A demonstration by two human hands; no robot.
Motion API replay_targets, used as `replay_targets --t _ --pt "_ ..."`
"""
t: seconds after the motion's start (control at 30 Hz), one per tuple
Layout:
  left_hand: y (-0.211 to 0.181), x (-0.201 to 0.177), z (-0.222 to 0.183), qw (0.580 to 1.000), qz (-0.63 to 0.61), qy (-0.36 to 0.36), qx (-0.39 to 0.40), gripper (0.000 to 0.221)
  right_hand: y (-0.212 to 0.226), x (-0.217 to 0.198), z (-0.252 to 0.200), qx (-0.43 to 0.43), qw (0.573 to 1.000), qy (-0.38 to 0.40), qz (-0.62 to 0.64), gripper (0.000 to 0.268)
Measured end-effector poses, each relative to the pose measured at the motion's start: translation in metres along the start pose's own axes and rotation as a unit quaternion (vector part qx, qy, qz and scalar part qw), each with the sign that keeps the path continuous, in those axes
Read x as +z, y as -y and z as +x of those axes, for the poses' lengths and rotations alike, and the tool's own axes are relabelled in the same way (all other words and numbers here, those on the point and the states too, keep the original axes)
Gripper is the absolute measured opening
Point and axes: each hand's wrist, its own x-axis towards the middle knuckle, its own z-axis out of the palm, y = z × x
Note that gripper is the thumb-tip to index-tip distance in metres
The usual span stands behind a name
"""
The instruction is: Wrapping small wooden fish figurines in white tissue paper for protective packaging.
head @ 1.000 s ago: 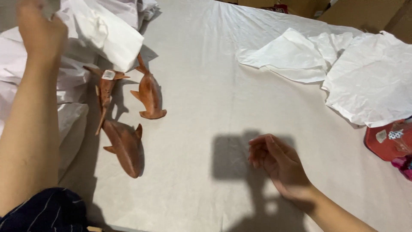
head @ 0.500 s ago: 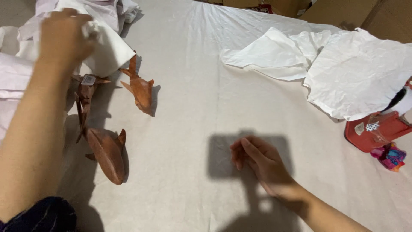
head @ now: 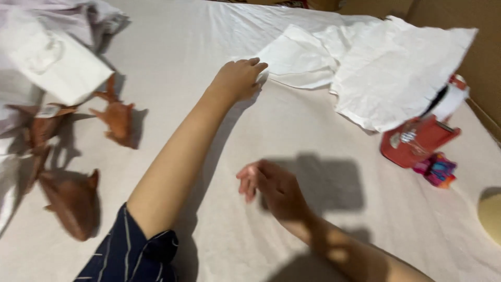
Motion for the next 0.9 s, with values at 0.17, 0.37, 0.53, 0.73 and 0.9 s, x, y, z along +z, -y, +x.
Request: replay_targets --t 0.17,0.37,0.53,0.73,0.9 --pt "-0.033 0.015 0.004 0.993 -0.029 0.065 -0.092 0.052 -0.033 -0.093 0.052 -0.258 0.768 -0.163 -0.563 0.014" --pt "0.005 0.039 -0.012 0.990 0.010 0.029 -0.141 0.046 -0.023 -0.197 0.037 -0.055 0.516 -0.224 -0.825 0.032" --pt "0.021 0.033 -0.033 0.989 0.025 0.015 -0.146 0.049 -0.003 -0.214 0.027 -0.081 0.364 -0.252 -0.893 0.013" --pt "0.023 0.007 -0.073 0.981 0.074 0.036 -0.174 0.053 0.000 -0.234 0.028 -0.134 0.483 -0.267 -0.823 0.007" --pt "-0.003 -0.032 -0.090 0.987 0.010 -0.020 -0.161 0.056 0.031 -0.180 0.025 -0.315 0.633 -0.253 -0.660 0.021"
